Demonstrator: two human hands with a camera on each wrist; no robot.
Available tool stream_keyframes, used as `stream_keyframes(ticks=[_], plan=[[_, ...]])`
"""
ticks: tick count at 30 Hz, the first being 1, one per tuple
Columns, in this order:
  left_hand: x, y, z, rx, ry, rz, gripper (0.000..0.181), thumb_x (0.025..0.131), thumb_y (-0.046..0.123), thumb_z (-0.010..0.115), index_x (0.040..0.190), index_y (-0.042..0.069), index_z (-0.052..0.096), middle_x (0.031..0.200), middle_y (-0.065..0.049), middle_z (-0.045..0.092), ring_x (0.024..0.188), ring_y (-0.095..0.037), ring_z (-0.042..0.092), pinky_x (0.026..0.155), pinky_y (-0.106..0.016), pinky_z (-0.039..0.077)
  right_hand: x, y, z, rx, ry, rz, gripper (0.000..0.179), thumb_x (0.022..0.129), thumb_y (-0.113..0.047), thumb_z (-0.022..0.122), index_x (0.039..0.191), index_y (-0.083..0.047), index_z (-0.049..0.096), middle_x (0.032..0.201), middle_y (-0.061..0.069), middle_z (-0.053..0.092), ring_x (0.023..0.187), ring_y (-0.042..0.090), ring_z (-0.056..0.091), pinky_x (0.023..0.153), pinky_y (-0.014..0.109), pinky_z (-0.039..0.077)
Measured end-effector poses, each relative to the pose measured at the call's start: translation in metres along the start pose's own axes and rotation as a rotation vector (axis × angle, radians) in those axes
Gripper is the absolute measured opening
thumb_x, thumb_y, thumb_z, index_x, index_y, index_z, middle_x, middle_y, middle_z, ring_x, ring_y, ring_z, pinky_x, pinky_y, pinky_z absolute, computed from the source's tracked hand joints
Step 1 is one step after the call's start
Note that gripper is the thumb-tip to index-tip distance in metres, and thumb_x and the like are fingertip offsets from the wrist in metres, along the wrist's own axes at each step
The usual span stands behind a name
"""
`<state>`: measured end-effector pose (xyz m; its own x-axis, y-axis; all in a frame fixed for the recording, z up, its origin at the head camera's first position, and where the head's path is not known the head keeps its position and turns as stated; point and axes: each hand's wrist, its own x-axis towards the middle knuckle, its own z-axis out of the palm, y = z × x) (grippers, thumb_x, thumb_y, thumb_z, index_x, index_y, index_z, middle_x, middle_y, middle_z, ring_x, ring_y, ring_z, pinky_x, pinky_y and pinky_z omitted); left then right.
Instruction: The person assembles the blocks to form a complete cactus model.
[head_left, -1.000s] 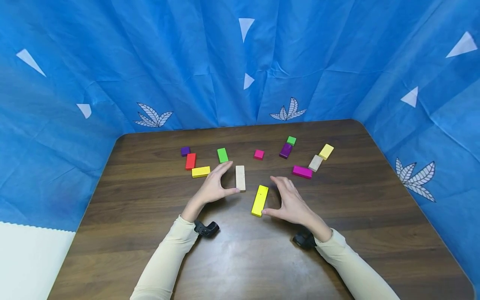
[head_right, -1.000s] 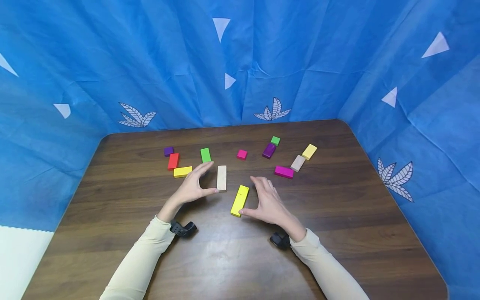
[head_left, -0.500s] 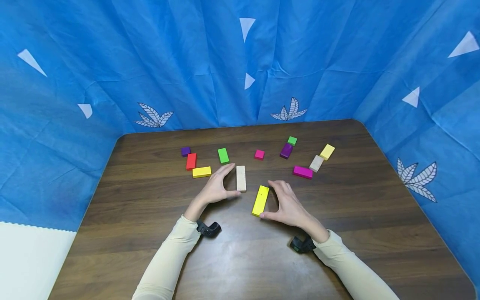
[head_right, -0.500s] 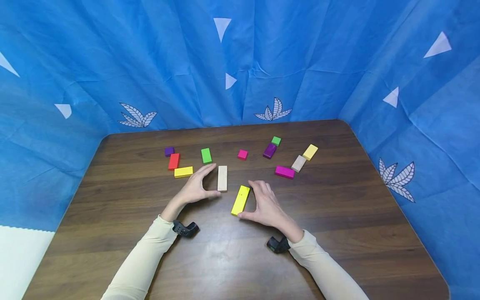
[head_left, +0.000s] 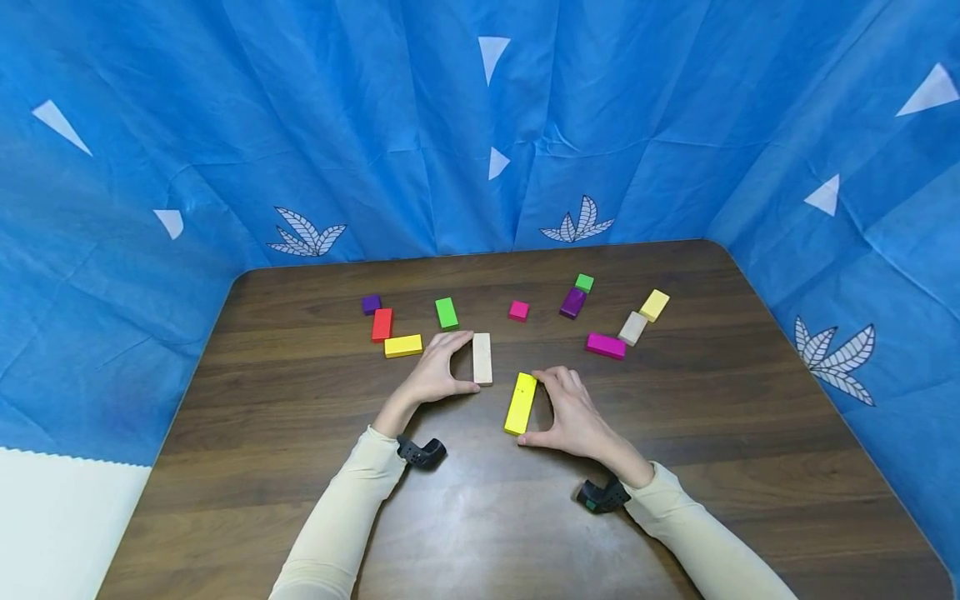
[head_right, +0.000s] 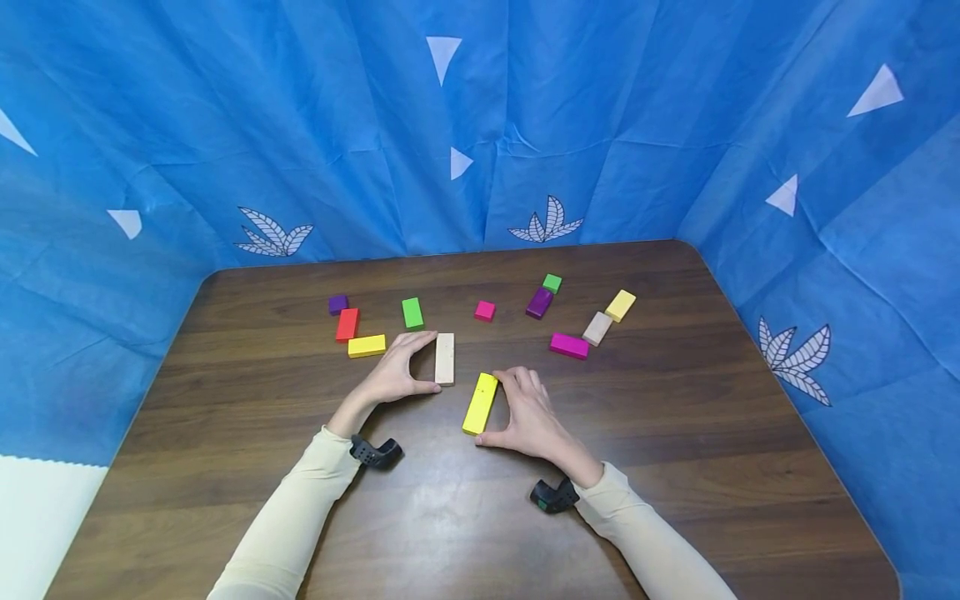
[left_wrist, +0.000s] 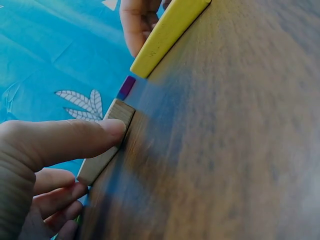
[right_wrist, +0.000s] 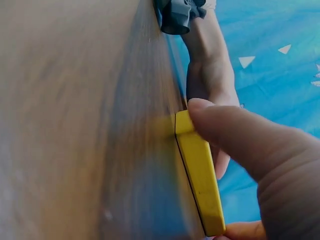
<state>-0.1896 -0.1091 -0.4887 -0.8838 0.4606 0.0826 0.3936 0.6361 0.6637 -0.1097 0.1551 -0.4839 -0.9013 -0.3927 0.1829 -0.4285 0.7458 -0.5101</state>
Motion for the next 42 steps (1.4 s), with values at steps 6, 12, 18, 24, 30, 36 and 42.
stream_keyframes(ticks=[6, 12, 18, 24, 30, 36, 42], plan=[[0.0, 0.001, 0.001, 0.001, -0.008, -0.011, 0.09, 0.069, 0.028, 0.086, 0.145, 0.004, 0.045, 0.148, -0.013, 0.047, 0.138, -0.032, 0.035, 0.113, -0.053, 0.029, -0.001, 0.0, 0.002, 0.001, -0.021, 0.01, 0.101, 0.059, -0.05, 0.088, 0.138, 0.0, 0.048, 0.126, 0.014, 0.051, 0.112, 0.029, 0.045, 0.091, 0.047, 0.041], [0.0, 0.001, 0.002, -0.004, 0.003, -0.028, 0.09, 0.068, 0.029, 0.086, 0.145, 0.007, 0.046, 0.147, -0.011, 0.048, 0.138, -0.03, 0.035, 0.113, -0.052, 0.029, 0.0, 0.001, 0.003, 0.012, -0.007, -0.01, 0.097, 0.061, -0.046, 0.088, 0.137, 0.0, 0.05, 0.126, 0.013, 0.052, 0.114, 0.029, 0.046, 0.093, 0.049, 0.041], [-0.001, 0.001, 0.003, -0.01, 0.016, -0.028, 0.092, 0.064, 0.032, 0.088, 0.143, 0.008, 0.047, 0.146, -0.012, 0.048, 0.138, -0.03, 0.035, 0.113, -0.053, 0.028, 0.001, 0.002, 0.003, 0.046, -0.003, -0.028, 0.095, 0.06, -0.043, 0.089, 0.137, -0.001, 0.05, 0.125, 0.012, 0.053, 0.114, 0.028, 0.047, 0.097, 0.049, 0.044], [-0.002, 0.001, 0.005, -0.038, 0.035, -0.027, 0.092, 0.062, 0.033, 0.089, 0.14, 0.009, 0.049, 0.146, -0.012, 0.047, 0.139, -0.029, 0.037, 0.113, -0.053, 0.029, 0.0, 0.002, 0.002, 0.081, -0.014, -0.031, 0.095, 0.061, -0.043, 0.089, 0.138, -0.002, 0.05, 0.125, 0.011, 0.052, 0.117, 0.026, 0.049, 0.098, 0.049, 0.047], [-0.01, 0.002, 0.001, -0.087, 0.08, -0.007, 0.092, 0.06, 0.03, 0.09, 0.139, 0.005, 0.05, 0.144, -0.013, 0.048, 0.135, -0.029, 0.044, 0.113, -0.05, 0.034, 0.0, 0.0, 0.002, 0.094, -0.008, -0.036, 0.094, 0.061, -0.042, 0.089, 0.136, -0.002, 0.051, 0.123, 0.01, 0.053, 0.113, 0.024, 0.053, 0.097, 0.048, 0.049], [-0.035, 0.003, -0.005, -0.081, 0.13, 0.056, 0.091, 0.058, 0.028, 0.091, 0.135, 0.002, 0.052, 0.138, -0.014, 0.052, 0.126, -0.029, 0.051, 0.106, -0.05, 0.041, -0.001, -0.002, -0.002, 0.108, -0.012, -0.027, 0.094, 0.061, -0.042, 0.09, 0.137, -0.002, 0.052, 0.124, 0.011, 0.053, 0.113, 0.025, 0.054, 0.097, 0.048, 0.048], [-0.064, 0.01, -0.01, -0.075, 0.153, 0.079, 0.092, 0.056, 0.027, 0.092, 0.135, 0.001, 0.052, 0.137, -0.013, 0.053, 0.123, -0.028, 0.054, 0.103, -0.049, 0.043, -0.001, -0.007, -0.007, 0.109, -0.013, -0.051, 0.097, 0.059, -0.043, 0.09, 0.137, -0.001, 0.051, 0.126, 0.011, 0.052, 0.115, 0.025, 0.054, 0.099, 0.048, 0.048]])
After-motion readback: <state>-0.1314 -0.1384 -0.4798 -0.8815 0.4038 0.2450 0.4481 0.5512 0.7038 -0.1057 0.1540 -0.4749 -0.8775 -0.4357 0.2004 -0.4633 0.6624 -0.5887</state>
